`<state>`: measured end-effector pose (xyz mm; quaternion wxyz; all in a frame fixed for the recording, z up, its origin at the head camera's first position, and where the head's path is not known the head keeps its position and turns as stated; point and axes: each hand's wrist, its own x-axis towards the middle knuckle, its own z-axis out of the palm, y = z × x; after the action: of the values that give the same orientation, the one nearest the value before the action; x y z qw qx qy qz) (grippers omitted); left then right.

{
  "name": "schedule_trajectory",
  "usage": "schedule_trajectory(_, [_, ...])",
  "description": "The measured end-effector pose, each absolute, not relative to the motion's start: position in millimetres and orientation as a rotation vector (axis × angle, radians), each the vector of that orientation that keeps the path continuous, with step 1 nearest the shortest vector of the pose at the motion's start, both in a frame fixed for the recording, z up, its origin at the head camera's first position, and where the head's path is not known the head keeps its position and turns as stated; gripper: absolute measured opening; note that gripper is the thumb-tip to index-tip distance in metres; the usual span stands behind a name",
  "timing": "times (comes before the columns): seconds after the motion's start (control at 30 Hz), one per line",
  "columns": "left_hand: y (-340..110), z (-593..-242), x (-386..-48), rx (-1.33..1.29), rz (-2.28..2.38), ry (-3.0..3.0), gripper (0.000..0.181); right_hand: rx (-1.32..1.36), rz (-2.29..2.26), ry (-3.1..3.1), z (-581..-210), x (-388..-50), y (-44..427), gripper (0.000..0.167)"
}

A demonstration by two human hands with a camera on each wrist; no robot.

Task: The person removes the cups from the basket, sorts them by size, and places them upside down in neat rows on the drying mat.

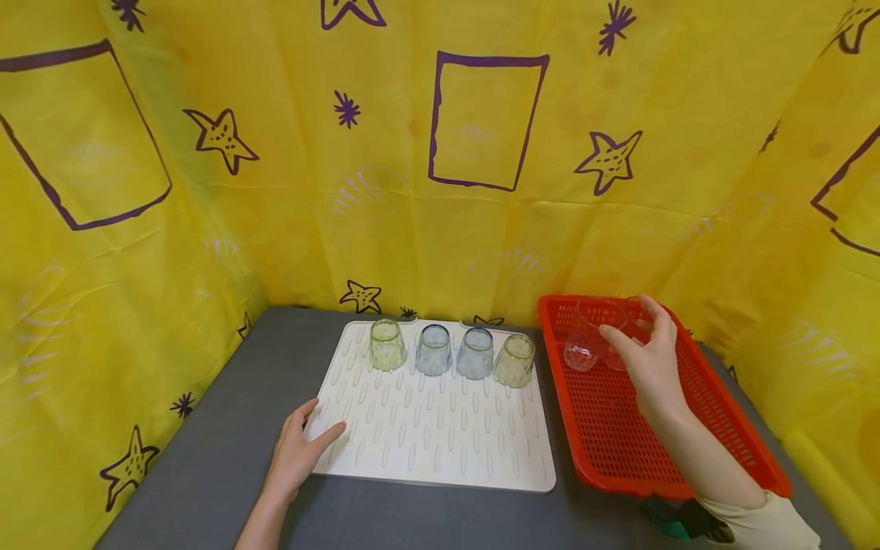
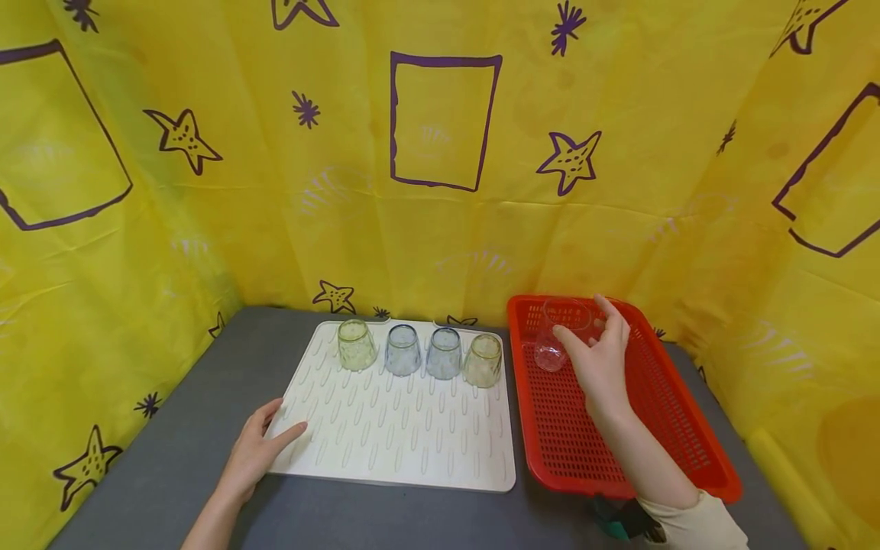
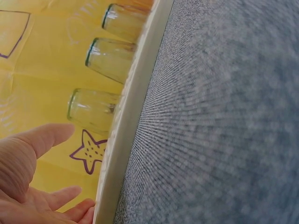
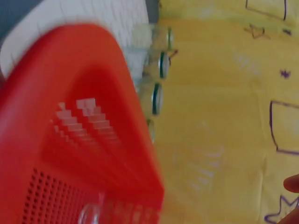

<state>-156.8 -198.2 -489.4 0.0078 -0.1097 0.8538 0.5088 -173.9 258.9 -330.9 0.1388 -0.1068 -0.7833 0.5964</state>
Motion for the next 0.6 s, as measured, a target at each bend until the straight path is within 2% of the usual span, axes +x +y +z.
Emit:
schedule_trajectory(0.33, [-199.0, -490.3, -156.2, -0.331, 1.580, 2.682, 0.083, -0.566, 1.579, -2.279, -340.6, -213.6, 310.9, 0.087])
schedule_trajectory(0.6, [-198.8, -491.6, -156.4, -0.323, 1.581, 2.686, 0.082, -0.648, 1.442, -2.379, -360.2, -230.3, 342.0, 0.095])
